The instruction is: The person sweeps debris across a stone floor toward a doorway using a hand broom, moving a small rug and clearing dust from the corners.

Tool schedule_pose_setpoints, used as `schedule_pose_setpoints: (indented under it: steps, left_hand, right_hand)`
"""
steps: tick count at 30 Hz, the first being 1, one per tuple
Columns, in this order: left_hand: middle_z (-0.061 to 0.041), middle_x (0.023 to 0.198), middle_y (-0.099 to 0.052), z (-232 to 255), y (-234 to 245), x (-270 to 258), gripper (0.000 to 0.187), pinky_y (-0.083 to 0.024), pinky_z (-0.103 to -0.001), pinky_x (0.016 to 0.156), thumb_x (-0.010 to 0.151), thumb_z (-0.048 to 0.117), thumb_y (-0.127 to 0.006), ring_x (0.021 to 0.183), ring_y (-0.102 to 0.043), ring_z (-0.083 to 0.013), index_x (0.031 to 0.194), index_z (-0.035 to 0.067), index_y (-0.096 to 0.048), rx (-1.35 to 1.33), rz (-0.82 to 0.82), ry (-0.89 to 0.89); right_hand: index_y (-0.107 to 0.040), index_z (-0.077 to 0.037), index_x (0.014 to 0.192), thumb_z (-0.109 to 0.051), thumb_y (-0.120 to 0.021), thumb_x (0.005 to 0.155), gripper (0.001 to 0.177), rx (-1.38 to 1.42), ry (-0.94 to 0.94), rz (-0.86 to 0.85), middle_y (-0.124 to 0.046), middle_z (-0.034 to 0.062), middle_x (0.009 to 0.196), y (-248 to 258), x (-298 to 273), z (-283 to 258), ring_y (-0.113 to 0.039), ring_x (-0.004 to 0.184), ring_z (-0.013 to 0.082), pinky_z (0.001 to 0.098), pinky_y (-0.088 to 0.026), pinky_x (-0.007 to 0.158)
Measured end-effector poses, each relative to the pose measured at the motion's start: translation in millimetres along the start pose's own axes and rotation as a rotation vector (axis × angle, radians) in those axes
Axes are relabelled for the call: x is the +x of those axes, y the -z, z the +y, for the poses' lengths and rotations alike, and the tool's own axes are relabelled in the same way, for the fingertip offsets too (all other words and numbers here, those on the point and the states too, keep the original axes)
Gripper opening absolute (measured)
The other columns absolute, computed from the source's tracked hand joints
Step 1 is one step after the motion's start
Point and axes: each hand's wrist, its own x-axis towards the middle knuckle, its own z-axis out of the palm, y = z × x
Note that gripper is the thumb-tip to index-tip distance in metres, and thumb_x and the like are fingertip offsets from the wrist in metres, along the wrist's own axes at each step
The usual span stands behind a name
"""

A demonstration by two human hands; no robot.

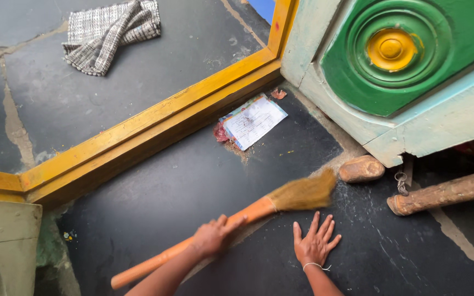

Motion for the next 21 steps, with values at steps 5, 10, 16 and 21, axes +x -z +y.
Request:
schedule_pose_setpoints:
  steps: [5, 10, 16, 21]
  left_hand:
    - [-0.016, 0.107, -0.057, -9.8, 30.3, 17.2, 0.069, -0.057, -0.047, 0.072, 0.105, 0.021, -0.050, 0.082, -0.070, -0.0347, 0.162, 0.041, -0.016, -0.202, 0.157, 0.232]
    - [-0.018, 0.114, -0.056, 15.2, 40.1, 50.6, 0.076, -0.059, -0.048, 0.071, 0.097, 0.016, -0.053, 0.087, -0.069, -0.0380, 0.160, 0.046, -0.021, -0.103, 0.115, 0.021]
    - [-0.020, 0.124, -0.056, 15.5, 61.2, 123.0, 0.067, -0.058, -0.051, 0.078, 0.102, 0.026, -0.051, 0.092, -0.070, -0.0414, 0.158, 0.049, -0.022, -0.168, 0.162, 0.171]
    - [-0.020, 0.119, -0.060, -23.8, 91.7, 135.6, 0.073, -0.055, -0.054, 0.083, 0.097, 0.025, -0.054, 0.095, -0.068, -0.0428, 0.158, 0.047, -0.019, -0.281, 0.298, 0.294]
  right_hand:
    - [-0.027, -0.015, 0.158, -0.070, -0.035, 0.092, 0.087, 0.039, 0.028, 0.067, -0.017, 0.0222, 0.166, 2.0, 2.1, -3.2, -0.015, 0.154, 0.0348, 0.0661, -0.002, 0.120]
    - [-0.025, -0.016, 0.159, -0.071, -0.035, 0.091, 0.087, 0.031, 0.021, 0.028, -0.015, 0.0216, 0.167, -1.3, 3.6, 0.4, -0.014, 0.153, 0.0350, 0.0657, -0.002, 0.119]
    - [-0.024, -0.015, 0.158, -0.071, -0.033, 0.092, 0.087, 0.051, 0.035, 0.056, -0.015, 0.0225, 0.166, -3.3, 4.0, 0.6, -0.013, 0.153, 0.0353, 0.0664, -0.001, 0.118]
    - [-0.024, -0.015, 0.159, -0.071, -0.032, 0.092, 0.087, 0.071, 0.050, 0.069, -0.014, 0.0235, 0.166, -3.8, 3.8, 1.2, -0.013, 0.153, 0.0363, 0.0666, 0.001, 0.118]
